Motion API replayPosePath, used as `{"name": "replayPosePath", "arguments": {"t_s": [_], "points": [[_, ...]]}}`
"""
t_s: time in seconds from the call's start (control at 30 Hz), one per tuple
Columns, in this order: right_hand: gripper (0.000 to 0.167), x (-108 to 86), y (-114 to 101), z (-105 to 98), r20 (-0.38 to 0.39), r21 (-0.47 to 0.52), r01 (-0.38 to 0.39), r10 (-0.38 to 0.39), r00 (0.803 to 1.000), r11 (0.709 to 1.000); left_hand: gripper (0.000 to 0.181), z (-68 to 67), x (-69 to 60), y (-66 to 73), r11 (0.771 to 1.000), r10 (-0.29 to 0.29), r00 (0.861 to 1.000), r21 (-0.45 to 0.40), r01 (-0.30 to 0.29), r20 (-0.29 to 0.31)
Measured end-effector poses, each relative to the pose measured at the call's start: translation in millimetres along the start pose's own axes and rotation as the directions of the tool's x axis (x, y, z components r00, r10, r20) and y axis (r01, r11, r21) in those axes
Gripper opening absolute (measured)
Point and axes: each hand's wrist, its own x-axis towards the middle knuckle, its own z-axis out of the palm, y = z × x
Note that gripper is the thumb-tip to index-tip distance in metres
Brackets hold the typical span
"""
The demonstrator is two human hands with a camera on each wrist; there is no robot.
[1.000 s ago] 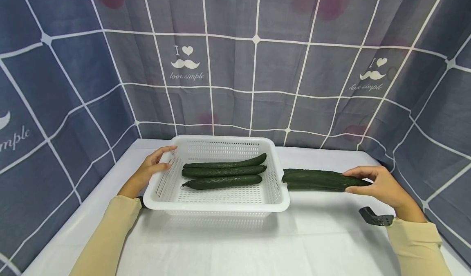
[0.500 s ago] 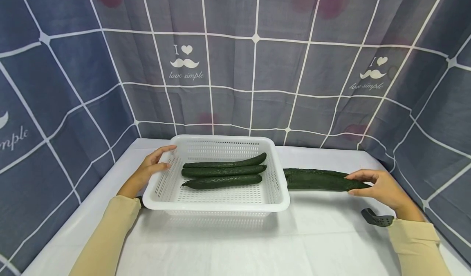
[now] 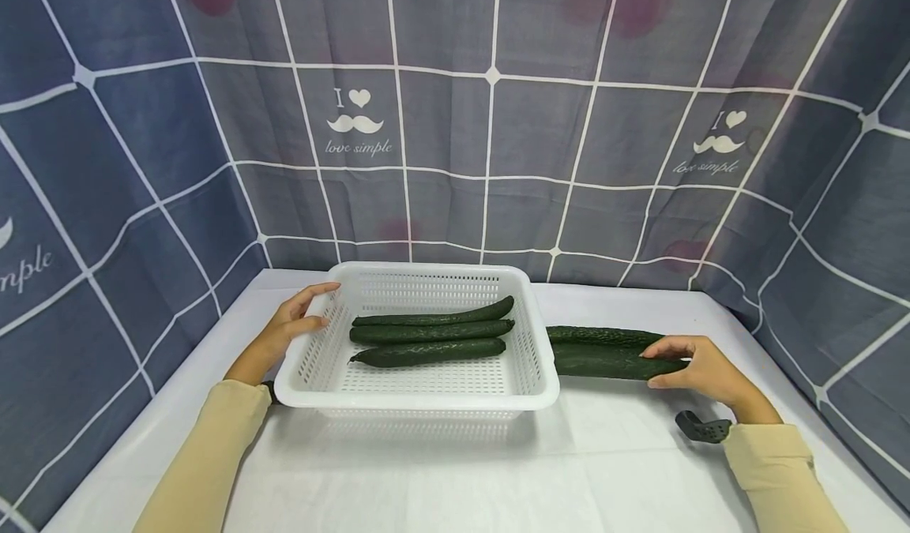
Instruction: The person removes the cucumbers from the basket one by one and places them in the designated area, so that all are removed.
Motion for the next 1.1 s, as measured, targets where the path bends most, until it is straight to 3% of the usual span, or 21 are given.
{"name": "replayPosePath", "arguments": {"t_s": [0.37, 0.77, 1.1], "points": [[0.035, 7.1, 2.6, 17.7, 0.017, 0.009, 0.025, -0.025, 1.0, 1.0, 0.056, 0.0, 1.3, 0.0, 1.0, 0.018, 1.0, 0.005, -0.018, 0.005], [0.036, 9.6, -3.9, 25.5, -0.004, -0.125, -0.033, 0.033, 0.999, 0.992, 0.058, -1.2, -0.5, 2.5, 1.0, -0.007, 1.0, 0.013, 0.007, 0.003], [0.036, 10.0, -6.2, 30.4, 0.005, -0.178, 0.029, -0.028, 1.0, 0.984, 0.058, 0.1, -0.3, 1.9, 1.0, -0.012, 1.0, 0.002, 0.012, 0.002]]}}
